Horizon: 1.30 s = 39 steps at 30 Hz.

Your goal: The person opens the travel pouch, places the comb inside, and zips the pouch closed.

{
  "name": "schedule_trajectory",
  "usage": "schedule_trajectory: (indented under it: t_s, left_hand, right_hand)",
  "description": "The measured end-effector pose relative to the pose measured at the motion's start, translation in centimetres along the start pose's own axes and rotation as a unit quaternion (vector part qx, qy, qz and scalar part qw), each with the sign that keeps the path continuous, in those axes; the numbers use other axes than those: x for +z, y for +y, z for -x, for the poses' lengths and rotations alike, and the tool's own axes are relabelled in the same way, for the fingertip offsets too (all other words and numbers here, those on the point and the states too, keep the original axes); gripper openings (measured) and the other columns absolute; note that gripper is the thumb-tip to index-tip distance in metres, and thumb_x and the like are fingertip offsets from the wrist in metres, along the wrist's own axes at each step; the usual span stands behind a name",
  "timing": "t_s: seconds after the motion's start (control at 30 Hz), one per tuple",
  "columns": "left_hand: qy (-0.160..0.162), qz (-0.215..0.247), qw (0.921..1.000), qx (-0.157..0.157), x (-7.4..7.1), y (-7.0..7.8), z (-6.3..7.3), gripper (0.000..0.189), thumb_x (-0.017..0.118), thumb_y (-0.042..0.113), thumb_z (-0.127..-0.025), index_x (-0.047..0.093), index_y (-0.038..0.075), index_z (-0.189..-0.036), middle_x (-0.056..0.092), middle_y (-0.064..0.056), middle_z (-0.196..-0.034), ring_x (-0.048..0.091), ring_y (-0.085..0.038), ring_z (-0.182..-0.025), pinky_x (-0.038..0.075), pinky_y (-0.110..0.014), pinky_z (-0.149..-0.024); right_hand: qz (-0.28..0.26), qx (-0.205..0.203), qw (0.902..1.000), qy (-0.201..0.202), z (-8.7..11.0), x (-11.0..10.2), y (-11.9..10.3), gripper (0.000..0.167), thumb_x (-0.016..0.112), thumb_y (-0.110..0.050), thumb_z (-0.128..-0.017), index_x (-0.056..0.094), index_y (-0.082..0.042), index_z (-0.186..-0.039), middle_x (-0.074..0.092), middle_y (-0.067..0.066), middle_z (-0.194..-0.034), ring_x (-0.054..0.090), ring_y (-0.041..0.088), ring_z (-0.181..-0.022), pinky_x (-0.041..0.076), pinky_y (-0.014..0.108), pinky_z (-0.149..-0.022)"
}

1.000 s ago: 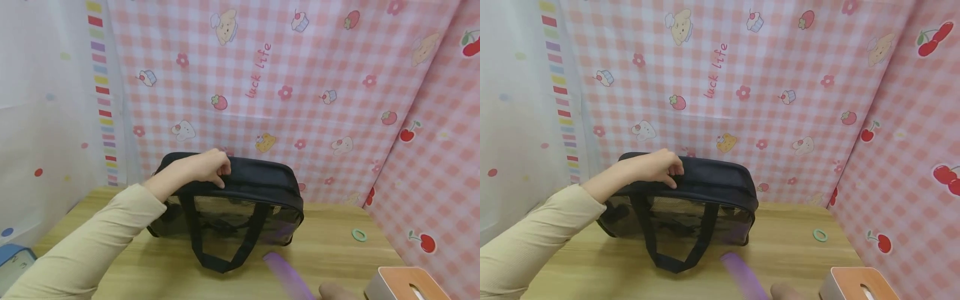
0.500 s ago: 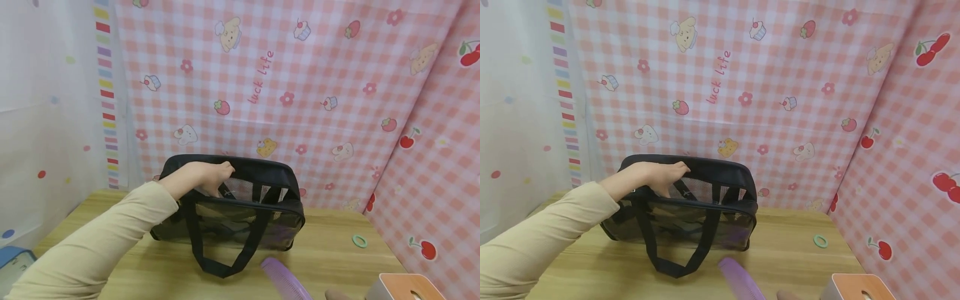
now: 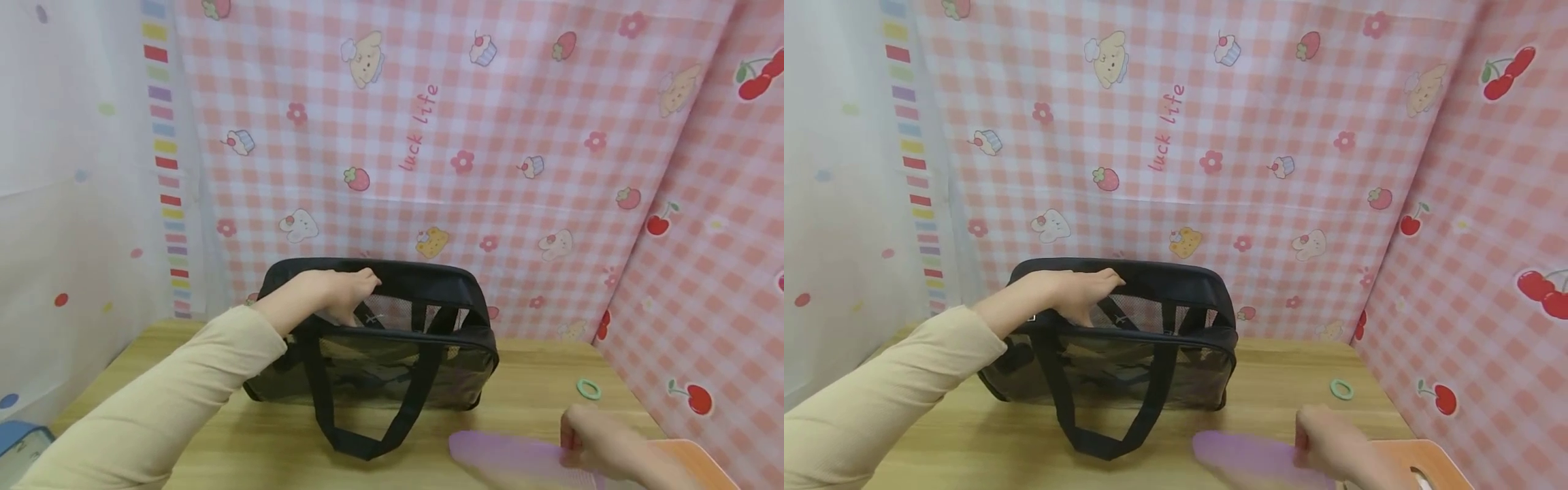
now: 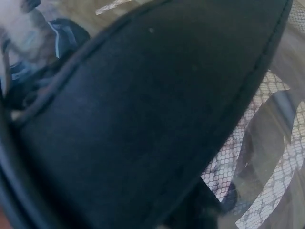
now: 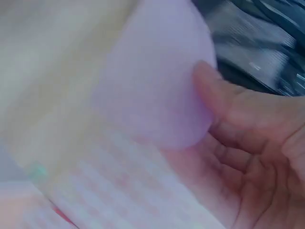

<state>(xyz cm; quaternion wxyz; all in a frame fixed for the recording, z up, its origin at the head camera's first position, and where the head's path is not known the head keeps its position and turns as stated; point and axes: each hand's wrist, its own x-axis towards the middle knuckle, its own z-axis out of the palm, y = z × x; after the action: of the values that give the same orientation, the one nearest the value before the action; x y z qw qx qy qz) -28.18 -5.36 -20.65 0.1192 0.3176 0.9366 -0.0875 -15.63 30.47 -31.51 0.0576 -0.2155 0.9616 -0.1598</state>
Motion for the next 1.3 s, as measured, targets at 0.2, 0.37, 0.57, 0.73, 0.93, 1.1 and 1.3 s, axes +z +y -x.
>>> schedule_trajectory:
  t_s: [0.2, 0.37, 0.57, 0.73, 0.93, 1.1, 1.3]
  left_hand:
    - [0.003, -0.005, 0.9999, -0.015, 0.0, -0.5, 0.7, 0.074, 0.063, 0.025, -0.086, 0.021, 0.003, -0.142, 0.024, -0.016, -0.141, 0.047, -0.022, -0.114, 0.045, -0.036, -0.089]
    - [0.003, -0.011, 0.9997, -0.021, 0.0, -0.6, 0.9, 0.072, 0.063, 0.025, -0.087, 0.022, 0.004, -0.142, 0.024, -0.015, -0.142, 0.047, -0.021, -0.114, 0.046, -0.035, -0.088]
    - [0.003, -0.002, 0.9999, -0.013, 0.0, -0.6, 1.0, 0.072, 0.063, 0.022, -0.086, 0.023, 0.002, -0.142, 0.025, -0.015, -0.141, 0.045, -0.022, -0.117, 0.045, -0.035, -0.088]
    - [0.009, -0.013, 0.9998, -0.008, 0.1, -0.5, 0.8, 0.073, 0.064, 0.025, -0.086, 0.024, 0.002, -0.141, 0.025, -0.015, -0.141, 0.041, -0.022, -0.124, 0.043, -0.037, -0.095]
    - [0.003, -0.019, 0.9998, -0.007, 0.1, -0.1, 0.5, 0.075, 0.064, 0.026, -0.086, 0.021, 0.003, -0.143, 0.022, -0.014, -0.144, 0.032, -0.023, -0.132, 0.039, -0.039, -0.102]
    - [0.000, -0.031, 0.9995, -0.003, 0.2, 0.0, 0.3, 0.075, 0.063, 0.028, -0.086, 0.021, 0.003, -0.142, 0.023, -0.014, -0.143, 0.033, -0.022, -0.131, 0.039, -0.038, -0.102]
    - [-0.003, -0.032, 0.9995, -0.007, 0.3, 0.1, 0.0, 0.073, 0.062, 0.029, -0.086, 0.022, 0.006, -0.142, 0.022, -0.012, -0.144, 0.033, -0.020, -0.131, 0.040, -0.038, -0.100]
  right_hand:
    - [0.092, -0.081, 0.9924, 0.004, -0.1, -5.9, -2.1, 0.019, 0.071, -0.018, -0.076, 0.053, -0.019, -0.072, 0.048, -0.016, -0.066, 0.039, -0.007, -0.059, 0.035, 0.016, -0.049]
    - [0.046, -0.158, 0.9859, -0.029, -0.7, -9.8, -3.6, 0.013, 0.065, -0.022, -0.082, 0.053, -0.020, -0.077, 0.050, -0.018, -0.070, 0.044, -0.008, -0.063, 0.039, 0.017, -0.052]
    - [0.008, -0.207, 0.9784, 0.000, -2.1, -12.8, -4.9, 0.007, 0.061, -0.014, -0.087, 0.055, -0.015, -0.084, 0.053, -0.014, -0.071, 0.048, -0.006, -0.063, 0.042, 0.018, -0.050]
    - [-0.014, -0.144, 0.9877, 0.059, -4.1, -13.9, -5.6, 0.008, 0.059, -0.012, -0.088, 0.054, -0.006, -0.088, 0.056, -0.004, -0.071, 0.051, -0.002, -0.060, 0.047, 0.021, -0.049]
    - [0.054, -0.089, 0.9895, 0.100, -7.0, -14.5, -5.9, 0.010, 0.065, -0.015, -0.084, 0.059, -0.007, -0.083, 0.059, -0.002, -0.072, 0.053, 0.002, -0.062, 0.046, 0.020, -0.052]
    - [0.044, -0.078, 0.9951, 0.040, -9.8, -13.7, -6.9, 0.009, 0.065, -0.012, -0.084, 0.061, -0.004, -0.083, 0.062, 0.002, -0.074, 0.055, 0.009, -0.061, 0.049, 0.022, -0.050]
    - [0.040, -0.069, 0.9968, -0.002, -13.2, -11.8, -8.4, 0.008, 0.064, -0.007, -0.084, 0.061, 0.000, -0.084, 0.064, 0.008, -0.078, 0.057, 0.010, -0.058, 0.050, 0.023, -0.050]
